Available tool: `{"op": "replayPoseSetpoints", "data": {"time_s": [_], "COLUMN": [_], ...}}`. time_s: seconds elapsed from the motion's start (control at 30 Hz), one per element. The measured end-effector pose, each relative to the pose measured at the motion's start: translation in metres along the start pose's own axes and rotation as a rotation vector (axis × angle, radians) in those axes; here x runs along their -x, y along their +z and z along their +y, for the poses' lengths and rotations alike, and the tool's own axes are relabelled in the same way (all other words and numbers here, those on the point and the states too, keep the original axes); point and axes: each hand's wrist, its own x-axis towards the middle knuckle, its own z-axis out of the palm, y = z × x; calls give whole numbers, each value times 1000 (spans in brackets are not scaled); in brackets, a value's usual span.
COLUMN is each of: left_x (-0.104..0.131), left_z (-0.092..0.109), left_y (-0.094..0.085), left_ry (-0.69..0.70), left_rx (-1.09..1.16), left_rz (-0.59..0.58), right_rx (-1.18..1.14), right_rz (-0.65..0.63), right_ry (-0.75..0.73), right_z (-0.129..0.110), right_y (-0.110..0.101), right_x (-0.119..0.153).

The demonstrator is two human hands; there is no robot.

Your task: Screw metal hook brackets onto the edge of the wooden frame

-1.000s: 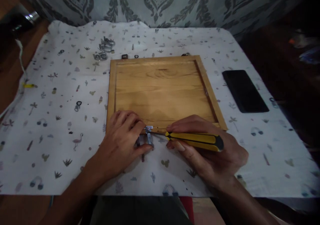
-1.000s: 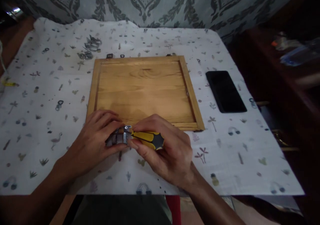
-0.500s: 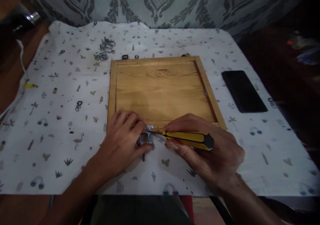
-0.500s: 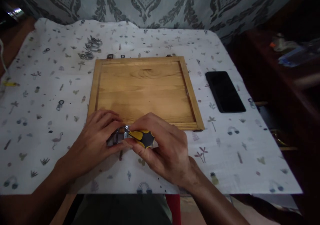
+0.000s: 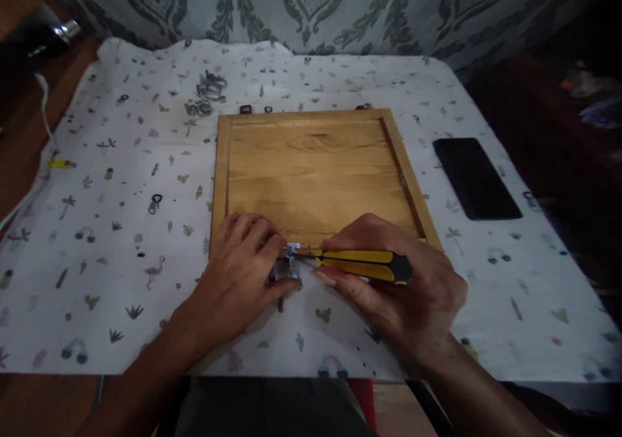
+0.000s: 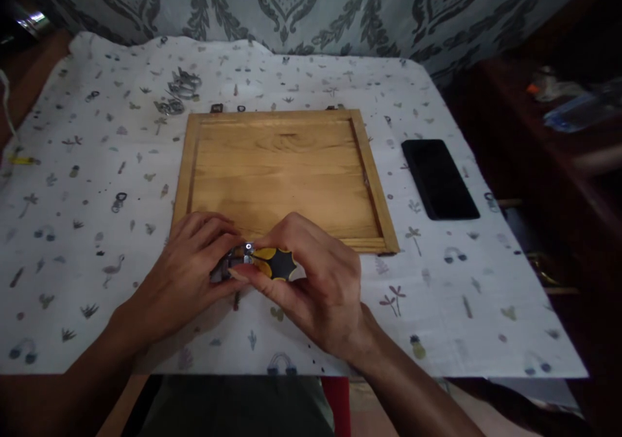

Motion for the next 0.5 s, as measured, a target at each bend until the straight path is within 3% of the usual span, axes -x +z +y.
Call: {"op": "replayPoseSetpoints", "data": {"time_s": [0.5], "left_x": [1], "left_z": [0], "left_y": [3], "left_ry": [-9], "left_rx": [-5], "left_rz": [6], "right_rx": [-65], "right_rz": [2], "right_ry": [34], "right_z": [-1], "right_y": [2], "right_x": [-1]}}
